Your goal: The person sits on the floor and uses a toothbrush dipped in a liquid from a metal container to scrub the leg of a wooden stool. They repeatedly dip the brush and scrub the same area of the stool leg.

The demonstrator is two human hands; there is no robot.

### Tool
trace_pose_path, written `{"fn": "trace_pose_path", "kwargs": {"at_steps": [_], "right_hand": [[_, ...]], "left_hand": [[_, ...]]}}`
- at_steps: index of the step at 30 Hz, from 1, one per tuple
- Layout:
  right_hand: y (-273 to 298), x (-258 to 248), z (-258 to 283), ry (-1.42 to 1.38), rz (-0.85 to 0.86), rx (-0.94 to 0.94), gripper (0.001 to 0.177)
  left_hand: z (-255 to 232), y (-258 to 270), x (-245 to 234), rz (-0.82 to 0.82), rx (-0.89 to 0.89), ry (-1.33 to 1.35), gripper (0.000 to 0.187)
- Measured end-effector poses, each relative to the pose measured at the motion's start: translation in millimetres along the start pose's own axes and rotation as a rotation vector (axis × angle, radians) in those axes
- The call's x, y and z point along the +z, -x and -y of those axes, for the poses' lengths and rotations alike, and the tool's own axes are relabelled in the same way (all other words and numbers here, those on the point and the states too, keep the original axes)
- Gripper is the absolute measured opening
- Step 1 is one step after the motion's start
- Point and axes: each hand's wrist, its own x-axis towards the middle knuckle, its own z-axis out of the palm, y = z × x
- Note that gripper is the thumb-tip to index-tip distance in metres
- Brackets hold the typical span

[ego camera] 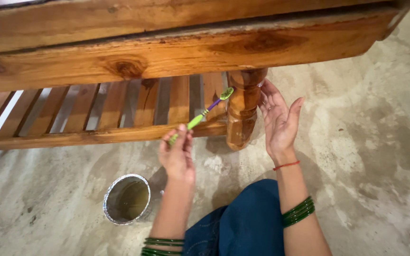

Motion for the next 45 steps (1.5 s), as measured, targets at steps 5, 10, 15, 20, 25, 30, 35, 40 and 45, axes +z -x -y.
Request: {"fn": "trace_pose_path", "kwargs": {"at_steps": [5, 10, 15, 20, 25, 30, 35, 40, 45], "right_hand": [[6.0, -0.4, 2.1, 0.017, -0.004, 0.028, 0.106], [5.4, 2.1, 2.6, 0.038, 0.012, 0.030, 0.107], [4.2, 2.3, 2.5, 0.034, -0.005, 0.053, 0.108], [5.8, -2.5, -3.0, 0.039, 0.008, 0.048, 0.108], [2.9, -3.4, -10.6, 0.009, -0.022, 0.057, 0.107], [3.8, -4.3, -11.0, 0.023, -0.006, 0.051, 0.107], [4.2, -2.7, -11.3, 0.029, 0.000, 0.055, 0.107], [4.2, -2.2, -11.0, 0.030, 0.005, 0.050, 0.106], [3.8, -3.6, -12.2, 0.031, -0.007, 0.061, 0.107]], "left_hand": [[31.8, 2.1, -29.8, -0.035, -0.083, 0.018, 0.022], [36.7, -0.6, -36.2, 0.020, -0.158, 0.117, 0.018], [45.4, -1.4, -39.8, 0.014, -0.200, 0.031, 0.018], [27.1, -11.7, -47.0, 0.015, -0.160, -0.004, 0.019], [3.7, -37.2, -12.7, 0.286, -0.076, 0.020, 0.021], [-5.9, -47.0, -2.6, 0.344, 0.015, -0.156, 0.026], [-24.1, -37.3, 2.3, 0.402, 0.141, -0.272, 0.027], [-36.9, -36.4, 30.6, 0.440, 0.142, -0.202, 0.040], [-28.5, -45.5, 30.2, 0.334, 0.171, -0.280, 0.059]]}}
